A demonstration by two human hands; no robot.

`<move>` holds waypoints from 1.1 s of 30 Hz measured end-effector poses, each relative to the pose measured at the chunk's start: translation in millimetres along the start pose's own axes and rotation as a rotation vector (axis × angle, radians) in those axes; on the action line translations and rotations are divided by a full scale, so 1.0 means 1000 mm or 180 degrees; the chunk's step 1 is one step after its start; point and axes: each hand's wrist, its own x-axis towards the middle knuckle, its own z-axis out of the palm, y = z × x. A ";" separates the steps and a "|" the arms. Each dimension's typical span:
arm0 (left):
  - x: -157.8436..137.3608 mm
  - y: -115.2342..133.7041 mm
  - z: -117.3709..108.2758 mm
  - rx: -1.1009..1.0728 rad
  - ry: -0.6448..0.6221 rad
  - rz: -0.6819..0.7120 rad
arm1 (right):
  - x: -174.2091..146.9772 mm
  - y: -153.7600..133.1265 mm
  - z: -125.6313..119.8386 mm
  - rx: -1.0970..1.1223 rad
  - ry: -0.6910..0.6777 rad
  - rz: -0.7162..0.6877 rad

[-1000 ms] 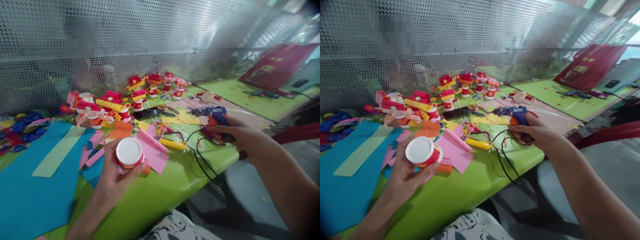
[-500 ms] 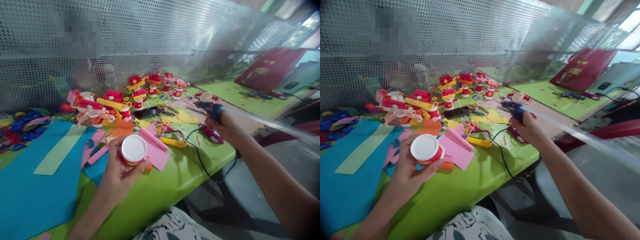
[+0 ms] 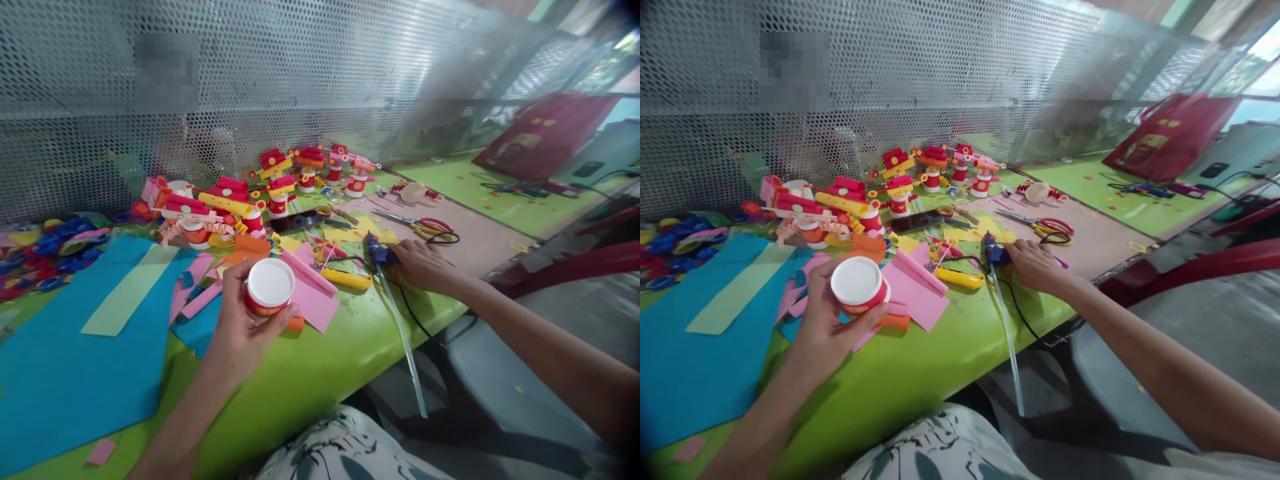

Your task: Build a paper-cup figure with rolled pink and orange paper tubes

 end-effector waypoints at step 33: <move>0.002 -0.004 -0.005 0.0117 0.0053 -0.0429 | 0.098 -0.101 -0.052 0.1331 -0.0184 -0.0755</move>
